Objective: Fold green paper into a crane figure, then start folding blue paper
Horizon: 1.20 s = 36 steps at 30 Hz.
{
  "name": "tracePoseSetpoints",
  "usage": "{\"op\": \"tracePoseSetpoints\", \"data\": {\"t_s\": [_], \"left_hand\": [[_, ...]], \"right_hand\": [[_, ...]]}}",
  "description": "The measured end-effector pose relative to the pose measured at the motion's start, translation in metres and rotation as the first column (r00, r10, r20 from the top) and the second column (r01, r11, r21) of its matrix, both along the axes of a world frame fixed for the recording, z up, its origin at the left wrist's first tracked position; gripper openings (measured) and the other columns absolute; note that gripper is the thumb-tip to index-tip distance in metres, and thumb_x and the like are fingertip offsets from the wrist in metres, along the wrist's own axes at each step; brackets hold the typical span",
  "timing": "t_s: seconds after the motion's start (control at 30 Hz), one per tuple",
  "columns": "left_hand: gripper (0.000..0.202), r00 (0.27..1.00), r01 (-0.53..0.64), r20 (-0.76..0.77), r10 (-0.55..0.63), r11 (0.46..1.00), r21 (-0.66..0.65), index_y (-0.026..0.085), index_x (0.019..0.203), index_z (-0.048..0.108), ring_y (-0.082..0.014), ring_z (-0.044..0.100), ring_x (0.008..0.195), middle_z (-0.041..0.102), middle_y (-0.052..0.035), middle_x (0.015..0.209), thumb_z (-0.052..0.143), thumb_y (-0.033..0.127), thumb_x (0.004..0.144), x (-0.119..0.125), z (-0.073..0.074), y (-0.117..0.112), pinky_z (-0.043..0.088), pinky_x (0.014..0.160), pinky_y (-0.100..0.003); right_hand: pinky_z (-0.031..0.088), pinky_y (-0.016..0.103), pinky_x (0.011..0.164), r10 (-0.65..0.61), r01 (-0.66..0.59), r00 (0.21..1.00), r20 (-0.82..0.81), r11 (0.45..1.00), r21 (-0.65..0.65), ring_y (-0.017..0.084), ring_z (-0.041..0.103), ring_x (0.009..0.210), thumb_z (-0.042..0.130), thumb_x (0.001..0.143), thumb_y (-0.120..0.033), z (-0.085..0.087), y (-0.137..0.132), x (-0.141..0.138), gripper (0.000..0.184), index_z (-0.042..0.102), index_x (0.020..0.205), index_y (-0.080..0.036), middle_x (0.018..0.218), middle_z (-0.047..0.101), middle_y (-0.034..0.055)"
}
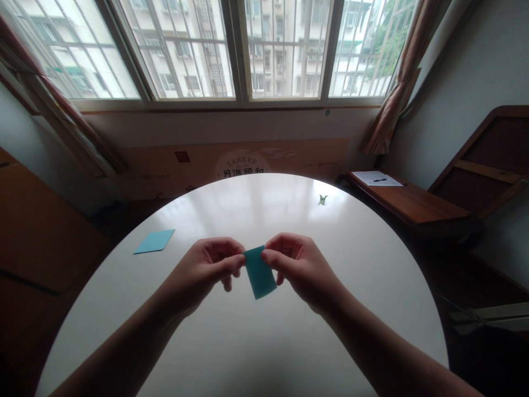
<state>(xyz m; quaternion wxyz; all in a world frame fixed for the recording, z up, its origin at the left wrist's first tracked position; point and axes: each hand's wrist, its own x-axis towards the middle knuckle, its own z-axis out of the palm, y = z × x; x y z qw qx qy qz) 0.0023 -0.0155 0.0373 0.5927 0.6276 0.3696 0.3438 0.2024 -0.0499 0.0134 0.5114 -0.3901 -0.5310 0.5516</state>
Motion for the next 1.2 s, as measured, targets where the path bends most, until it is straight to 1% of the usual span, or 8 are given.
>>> {"op": "tracePoseSetpoints", "data": {"t_s": [0.27,0.43,0.67,0.77,0.87,1.03,1.1,1.2], "left_hand": [[0.018,0.999,-0.032,-0.006,0.032,0.999,-0.004,0.013,0.077,0.071,-0.0114,0.055,0.056,0.062,-0.0002,0.062,0.078,0.028,0.071,0.001,0.001,0.000,0.046,0.045,-0.019],[0.017,0.999,-0.031,-0.029,0.031,0.999,0.008,0.013,0.078,0.069,-0.0113,0.054,0.056,0.061,0.0002,0.063,0.077,0.028,0.073,0.000,0.000,0.001,0.046,0.046,-0.019],[0.019,0.992,0.064,-0.118,-0.048,0.988,0.138,0.014,0.089,0.068,-0.0157,0.060,0.072,0.065,-0.0032,0.079,0.072,0.031,0.080,0.000,-0.003,0.001,0.052,0.052,-0.022],[0.017,0.989,0.065,-0.146,-0.034,0.974,0.215,0.014,0.088,0.070,-0.0162,0.060,0.071,0.067,-0.0044,0.080,0.069,0.030,0.083,0.001,-0.004,-0.001,0.052,0.054,-0.023],[0.012,0.987,0.037,-0.160,0.004,0.967,0.252,0.014,0.082,0.070,-0.0147,0.059,0.066,0.066,-0.0033,0.075,0.067,0.025,0.083,0.003,-0.007,-0.002,0.051,0.053,-0.023],[0.013,0.996,-0.010,-0.080,0.026,0.981,0.193,0.014,0.078,0.070,-0.0127,0.058,0.062,0.065,-0.0016,0.070,0.068,0.026,0.082,0.003,-0.007,0.000,0.050,0.052,-0.021],[0.015,0.997,-0.077,-0.009,0.079,0.985,0.157,0.013,0.077,0.070,-0.0120,0.057,0.060,0.064,-0.0013,0.068,0.071,0.028,0.080,0.000,-0.004,0.003,0.050,0.051,-0.020],[0.021,0.965,-0.247,0.111,0.236,0.964,0.099,0.013,0.074,0.069,-0.0115,0.056,0.059,0.062,-0.0007,0.067,0.076,0.034,0.076,-0.006,0.001,0.009,0.049,0.048,-0.019]], "right_hand": [[0.049,0.024,0.054,-0.025,0.025,0.999,0.022,1.000,-0.018,0.015,0.060,0.067,0.076,0.082,-0.038,0.000,0.000,0.000,0.023,0.070,0.088,-0.017,0.078,0.065,0.0018],[0.048,0.024,0.055,-0.026,0.026,0.999,0.047,1.000,-0.001,0.014,0.058,0.066,0.077,0.081,-0.035,0.001,0.000,-0.001,0.019,0.069,0.086,-0.017,0.076,0.064,0.0004],[0.047,0.025,0.056,-0.050,0.039,0.985,0.168,0.997,0.067,0.015,0.058,0.067,0.074,0.083,-0.033,0.002,-0.002,-0.004,0.017,0.071,0.084,-0.017,0.075,0.066,0.0016],[0.047,0.025,0.056,-0.023,0.006,0.976,0.218,0.997,0.078,0.016,0.060,0.069,0.076,0.081,-0.033,0.002,-0.003,-0.007,0.017,0.072,0.083,-0.016,0.075,0.066,0.0024],[0.047,0.025,0.056,-0.005,-0.017,0.969,0.248,0.996,0.089,0.017,0.061,0.069,0.076,0.080,-0.031,0.002,-0.003,-0.009,0.016,0.072,0.082,-0.016,0.075,0.067,0.0028],[0.046,0.026,0.058,0.041,-0.056,0.961,0.273,0.997,0.049,0.017,0.061,0.069,0.075,0.081,-0.031,0.004,0.000,-0.007,0.015,0.073,0.084,-0.016,0.076,0.068,0.0033],[0.045,0.025,0.058,0.052,-0.067,0.941,0.333,0.997,0.034,0.015,0.059,0.066,0.074,0.082,-0.030,0.005,0.001,-0.004,0.015,0.073,0.082,-0.016,0.074,0.068,0.0026],[0.044,0.025,0.056,0.033,-0.055,0.914,0.404,0.998,0.043,0.014,0.056,0.063,0.072,0.083,-0.031,0.006,0.005,0.004,0.016,0.073,0.080,-0.016,0.070,0.066,0.0015]]}}
